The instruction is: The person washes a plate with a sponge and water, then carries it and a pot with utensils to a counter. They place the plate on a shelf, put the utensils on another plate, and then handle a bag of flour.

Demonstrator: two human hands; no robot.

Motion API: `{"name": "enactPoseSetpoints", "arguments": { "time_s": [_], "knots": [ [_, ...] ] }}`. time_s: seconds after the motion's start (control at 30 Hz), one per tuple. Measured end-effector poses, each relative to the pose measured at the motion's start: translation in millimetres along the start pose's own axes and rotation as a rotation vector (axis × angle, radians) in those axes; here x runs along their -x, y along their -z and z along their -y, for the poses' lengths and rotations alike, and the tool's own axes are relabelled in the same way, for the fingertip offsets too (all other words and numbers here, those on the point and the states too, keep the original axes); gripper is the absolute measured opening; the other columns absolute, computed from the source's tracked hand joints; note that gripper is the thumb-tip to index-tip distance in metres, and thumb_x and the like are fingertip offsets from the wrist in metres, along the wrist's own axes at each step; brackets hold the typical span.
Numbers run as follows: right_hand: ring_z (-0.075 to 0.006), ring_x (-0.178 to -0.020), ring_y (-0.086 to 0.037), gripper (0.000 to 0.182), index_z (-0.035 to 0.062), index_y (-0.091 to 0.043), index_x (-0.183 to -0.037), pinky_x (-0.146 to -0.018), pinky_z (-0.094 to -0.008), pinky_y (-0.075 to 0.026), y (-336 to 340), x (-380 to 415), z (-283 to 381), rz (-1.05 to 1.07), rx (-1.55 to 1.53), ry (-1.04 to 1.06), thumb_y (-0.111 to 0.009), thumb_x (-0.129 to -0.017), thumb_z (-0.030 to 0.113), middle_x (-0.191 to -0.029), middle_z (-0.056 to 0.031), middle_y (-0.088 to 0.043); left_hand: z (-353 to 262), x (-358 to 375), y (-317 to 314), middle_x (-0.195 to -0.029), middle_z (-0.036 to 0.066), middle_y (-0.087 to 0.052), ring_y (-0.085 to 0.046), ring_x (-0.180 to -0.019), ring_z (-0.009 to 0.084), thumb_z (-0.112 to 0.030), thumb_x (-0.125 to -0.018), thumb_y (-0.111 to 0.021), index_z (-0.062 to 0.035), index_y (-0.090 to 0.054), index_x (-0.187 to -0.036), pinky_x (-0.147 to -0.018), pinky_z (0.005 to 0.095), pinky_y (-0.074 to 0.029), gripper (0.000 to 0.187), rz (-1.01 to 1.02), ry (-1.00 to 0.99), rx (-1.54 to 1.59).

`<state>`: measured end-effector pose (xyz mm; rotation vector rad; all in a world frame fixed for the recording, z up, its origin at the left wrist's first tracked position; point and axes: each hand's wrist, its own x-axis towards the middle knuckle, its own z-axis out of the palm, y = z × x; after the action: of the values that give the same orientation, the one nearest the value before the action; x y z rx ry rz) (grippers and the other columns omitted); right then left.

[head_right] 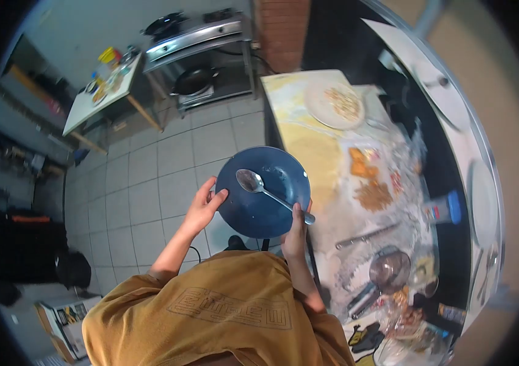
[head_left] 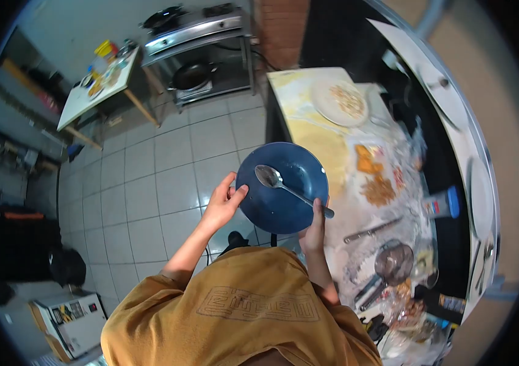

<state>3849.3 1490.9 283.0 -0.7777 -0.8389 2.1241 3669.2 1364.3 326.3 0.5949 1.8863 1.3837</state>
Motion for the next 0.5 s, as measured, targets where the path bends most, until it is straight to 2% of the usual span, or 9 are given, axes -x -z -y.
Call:
{"name": "enactPoseSetpoints", "arguments": {
  "time_s": [0.03, 0.07, 0.1, 0.13, 0.2, 0.23, 0.33, 0.47, 0.5],
  "knots": [
    [-0.0229, -0.121, -0.047, 0.052, 0.0147, -0.029, -0.142, -0.101, -0.0391, -0.04, -14.5, -5.9, -10.7, 0.021, -0.012, -0.014, -0.046, -0.098, 0.036, -0.136, -0.008, -0.041, 3.4, 0.1, 21.3, -0.07, -0.003, -0.05, -0.042, -0.065, 0.0042, -0.027, -0.091, -0.061, 0.0079, -0.031, -0.139, -0.057, 0.0199, -0.034, 0.066, -0.04, 0.003, 0.014],
    [-0.0228, -0.121, -0.047, 0.05, 0.0137, -0.031, -0.141, -0.1, -0.0391, -0.04, -30.6, -12.1, -22.0, 0.041, -0.026, -0.03, -0.045, -0.099, 0.035, -0.135, -0.0082, -0.043, 7.5, 0.7, 43.0, -0.073, -0.003, -0.051, -0.042, -0.066, 0.0038, -0.03, -0.091, -0.061, 0.0051, -0.029, -0.14, -0.057, 0.0199, -0.034, 0.068, 0.001, -0.012, 0.083],
    [-0.0224, -0.123, -0.044, 0.057, 0.0092, -0.028, -0.14, -0.102, -0.0369, -0.038, -54.1, -16.4, -26.6, 0.129, 0.01, -0.023, -0.048, -0.097, 0.04, -0.135, -0.0119, -0.041, 11.1, 1.0, 65.0, -0.076, -0.003, -0.052, -0.042, -0.066, 0.0034, -0.034, -0.091, -0.061, 0.0023, -0.028, -0.142, -0.057, 0.0198, -0.034, 0.071, 0.046, -0.03, 0.149],
    [-0.0215, -0.123, -0.044, 0.056, 0.0087, -0.026, -0.142, -0.102, -0.036, -0.037, -69.5, -22.6, -37.9, 0.126, 0.002, -0.068, -0.046, -0.098, 0.037, -0.135, -0.0116, -0.042, 19.5, 1.9, 86.6, -0.076, -0.003, -0.052, -0.042, -0.066, 0.0034, -0.034, -0.091, -0.061, 0.0023, -0.028, -0.142, -0.057, 0.0198, -0.034, 0.071, 0.012, -0.031, 0.159],
    [-0.0215, -0.116, -0.052, 0.043, 0.0087, -0.036, -0.137, -0.098, -0.0354, -0.042, -111.8, -33.7, -53.7, 0.254, 0.024, -0.053, -0.042, -0.1, 0.03, -0.128, -0.0102, -0.05, 48.3, 1.7, 129.6, -0.094, 0.002, -0.062, -0.057, -0.085, 0.0076, -0.033, -0.092, -0.06, -0.0083, -0.04, -0.127, -0.075, 0.0246, -0.046, 0.047, 0.083, -0.131, 0.395],
    [-0.0215, -0.116, -0.052, 0.043, 0.0087, -0.036, -0.137, -0.098, -0.0354, -0.042, -133.1, -38.3, -64.0, 0.276, 0.03, -0.066, -0.042, -0.1, 0.03, -0.128, -0.0102, -0.05, 60.3, -2.0, 152.6, -0.106, 0.003, -0.06, -0.057, -0.095, 0.0094, -0.037, -0.09, -0.063, -0.0082, -0.037, -0.13, -0.079, 0.025, -0.046, 0.056, 0.139, -0.187, 0.442],
    [-0.0212, -0.116, -0.052, 0.042, 0.0081, -0.037, -0.137, -0.098, -0.0352, -0.042, -184.6, -50.2, -103.1, 0.37, 0.076, -0.105, -0.041, -0.1, 0.028, -0.128, -0.0104, -0.05, 82.6, -4.2, 207.6, -0.107, 0.002, -0.061, -0.058, -0.095, 0.0092, -0.038, -0.086, -0.069, -0.0077, -0.037, -0.13, -0.08, 0.0253, -0.047, 0.062, 0.037, -0.305, 0.595],
    [-0.0193, -0.119, -0.048, 0.044, 0.0078, -0.035, -0.139, -0.1, -0.0341, -0.039, -252.6, -65.2, -149.3, 0.473, 0.112, -0.194, -0.042, -0.1, 0.027, -0.131, -0.0092, -0.047, 101.3, 2.1, 282.1, -0.109, 0.002, -0.061, -0.058, -0.096, 0.0094, -0.034, -0.081, -0.075, -0.0073, -0.039, -0.129, -0.082, 0.0255, -0.048, 0.065, -0.06, -0.316, 0.577],
    [-0.0186, -0.119, -0.047, 0.046, 0.0082, -0.035, -0.14, -0.1, -0.0337, -0.038, -270.9, -64.6, -157.4, 0.494, 0.14, -0.192, -0.043, -0.1, 0.028, -0.131, -0.0084, -0.046, 105.2, 5.4, 297.4, -0.108, 0.002, -0.061, -0.059, -0.094, 0.0093, -0.027, -0.081, -0.075, -0.0073, -0.041, -0.127, -0.082, 0.0257, -0.048, 0.061, -0.082, -0.297, 0.615]
  ]
}}
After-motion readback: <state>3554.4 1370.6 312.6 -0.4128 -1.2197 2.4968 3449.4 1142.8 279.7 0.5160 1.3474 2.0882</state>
